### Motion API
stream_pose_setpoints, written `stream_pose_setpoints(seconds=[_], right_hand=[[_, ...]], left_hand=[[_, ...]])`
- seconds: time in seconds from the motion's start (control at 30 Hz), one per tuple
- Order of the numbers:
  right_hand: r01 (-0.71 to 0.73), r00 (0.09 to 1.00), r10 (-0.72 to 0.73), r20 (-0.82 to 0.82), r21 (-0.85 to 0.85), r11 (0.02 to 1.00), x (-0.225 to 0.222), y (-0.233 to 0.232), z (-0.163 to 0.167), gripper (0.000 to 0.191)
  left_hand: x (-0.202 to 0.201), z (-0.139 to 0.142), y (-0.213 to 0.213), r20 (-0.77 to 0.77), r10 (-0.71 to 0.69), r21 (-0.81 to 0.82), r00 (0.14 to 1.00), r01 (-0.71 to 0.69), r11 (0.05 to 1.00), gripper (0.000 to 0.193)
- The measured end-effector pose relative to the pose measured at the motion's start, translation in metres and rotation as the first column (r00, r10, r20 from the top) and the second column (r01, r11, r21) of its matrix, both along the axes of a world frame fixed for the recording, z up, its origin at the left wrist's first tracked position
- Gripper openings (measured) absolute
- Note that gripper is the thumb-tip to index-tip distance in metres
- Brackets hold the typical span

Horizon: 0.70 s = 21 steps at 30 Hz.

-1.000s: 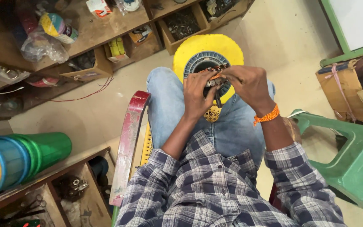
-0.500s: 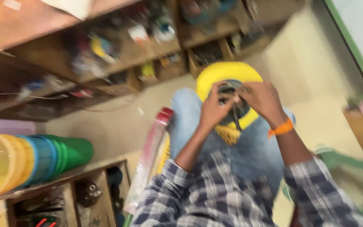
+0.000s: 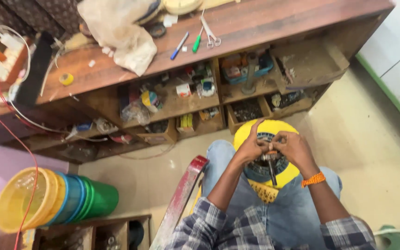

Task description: The person sits on a chair and uses a small metal tool to adjust or tighten parts on a circular electrical component resting on a yellow stool. The hands repeatedly probe and manipulate the component's internal parts throughout the clip.

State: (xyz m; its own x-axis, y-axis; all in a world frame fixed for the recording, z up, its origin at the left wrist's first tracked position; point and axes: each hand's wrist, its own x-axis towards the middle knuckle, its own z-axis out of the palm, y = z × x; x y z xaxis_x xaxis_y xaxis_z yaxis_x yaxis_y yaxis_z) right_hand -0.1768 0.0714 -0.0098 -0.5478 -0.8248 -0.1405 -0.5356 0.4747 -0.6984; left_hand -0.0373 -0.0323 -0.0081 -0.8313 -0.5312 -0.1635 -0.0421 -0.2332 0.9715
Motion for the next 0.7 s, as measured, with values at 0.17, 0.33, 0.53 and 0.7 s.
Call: stream_pose_setpoints(seconds=[0.17, 0.33, 0.53, 0.7], right_hand=[[-0.043, 0.999, 0.041, -0.030, -0.074, 0.996, -0.005, -0.005, -0.006, 0.018], [-0.069, 0.993, 0.053, -0.104, -0.150, 0.986, 0.000, 0.002, 0.001, 0.018], [0.011, 1.000, -0.011, -0.001, -0.168, 0.986, 0.017, 0.035, 0.028, 0.016], [-0.059, 0.988, 0.104, 0.115, -0.343, 0.937, 0.049, 0.060, 0.034, 0.016]], left_hand=[[0.000, 0.007, -0.006, 0.071, -0.050, -0.090, 0.996, 0.056, 0.994, 0.100], [0.006, 0.004, -0.008, -0.081, -0.123, 0.025, 0.989, 0.126, 0.992, 0.100], [0.024, -0.014, -0.021, -0.294, -0.246, 0.086, 0.924, 0.281, 0.956, 0.102], [0.028, -0.037, -0.022, -0.313, -0.270, 0.051, 0.911, 0.299, 0.953, 0.098]])
